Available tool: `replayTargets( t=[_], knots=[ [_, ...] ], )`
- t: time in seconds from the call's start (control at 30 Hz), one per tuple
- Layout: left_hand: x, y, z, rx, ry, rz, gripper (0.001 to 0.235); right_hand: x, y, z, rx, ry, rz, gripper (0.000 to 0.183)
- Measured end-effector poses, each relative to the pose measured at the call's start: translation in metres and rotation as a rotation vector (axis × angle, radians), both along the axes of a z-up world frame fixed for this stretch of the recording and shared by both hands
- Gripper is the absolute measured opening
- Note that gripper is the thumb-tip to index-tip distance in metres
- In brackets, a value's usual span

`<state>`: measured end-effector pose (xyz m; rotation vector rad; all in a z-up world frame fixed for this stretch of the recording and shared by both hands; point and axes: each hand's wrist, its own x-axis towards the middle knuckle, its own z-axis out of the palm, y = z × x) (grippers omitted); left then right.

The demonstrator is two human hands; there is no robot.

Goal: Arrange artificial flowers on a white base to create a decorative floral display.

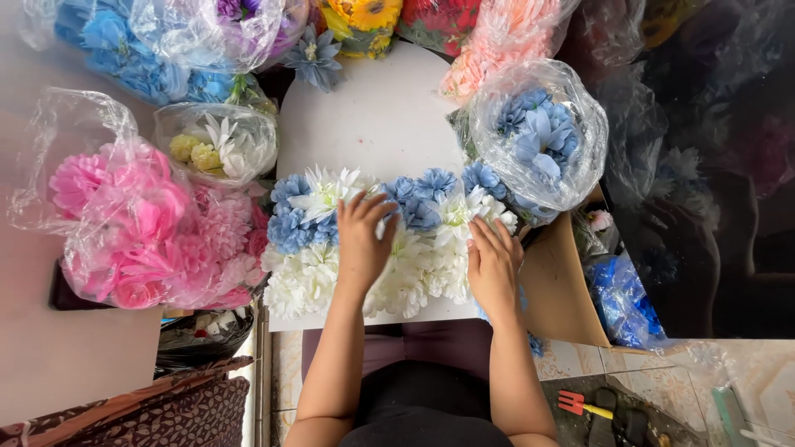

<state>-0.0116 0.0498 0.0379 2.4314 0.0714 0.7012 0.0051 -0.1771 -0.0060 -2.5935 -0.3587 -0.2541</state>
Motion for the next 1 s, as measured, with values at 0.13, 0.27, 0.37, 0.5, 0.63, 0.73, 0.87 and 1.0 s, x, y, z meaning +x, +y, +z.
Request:
replayTargets(
  t=[0.13, 0.27, 0.37, 0.5, 0.63, 0.73, 0.87, 1.0],
  knots=[
    [0.000, 0.028, -0.021, -0.027, 0.011, 0.129, 0.015, -0.003, 0.008, 0.000, 0.034, -0.060, -0.013, 0.034],
    [0.009, 0.027, -0.055, 0.027, 0.075, 0.154, 0.018, -0.008, 0.017, 0.015, 0.124, -0.141, 0.000, 0.032],
    [0.019, 0.020, -0.077, 0.130, 0.137, 0.170, 0.027, -0.010, 0.018, 0.021, 0.181, -0.179, 0.029, 0.029],
    [0.027, 0.019, -0.079, 0.149, 0.226, 0.189, 0.027, -0.010, 0.014, 0.025, 0.222, -0.216, 0.050, 0.026],
    [0.034, 0.023, -0.093, 0.014, 0.219, 0.212, 0.028, -0.009, 0.014, 0.025, 0.244, -0.225, 0.062, 0.026],
    [0.036, 0.026, -0.109, -0.161, 0.171, 0.235, 0.043, -0.011, 0.014, 0.023, 0.264, -0.218, 0.069, 0.025],
    [0.033, 0.028, -0.099, -0.226, 0.164, 0.196, 0.032, -0.011, 0.013, 0.027, 0.267, -0.234, 0.091, 0.025],
    [0.030, 0.026, -0.090, -0.188, 0.227, 0.148, 0.021, -0.009, -0.005, 0.033, 0.275, -0.261, 0.107, 0.026]
  ],
)
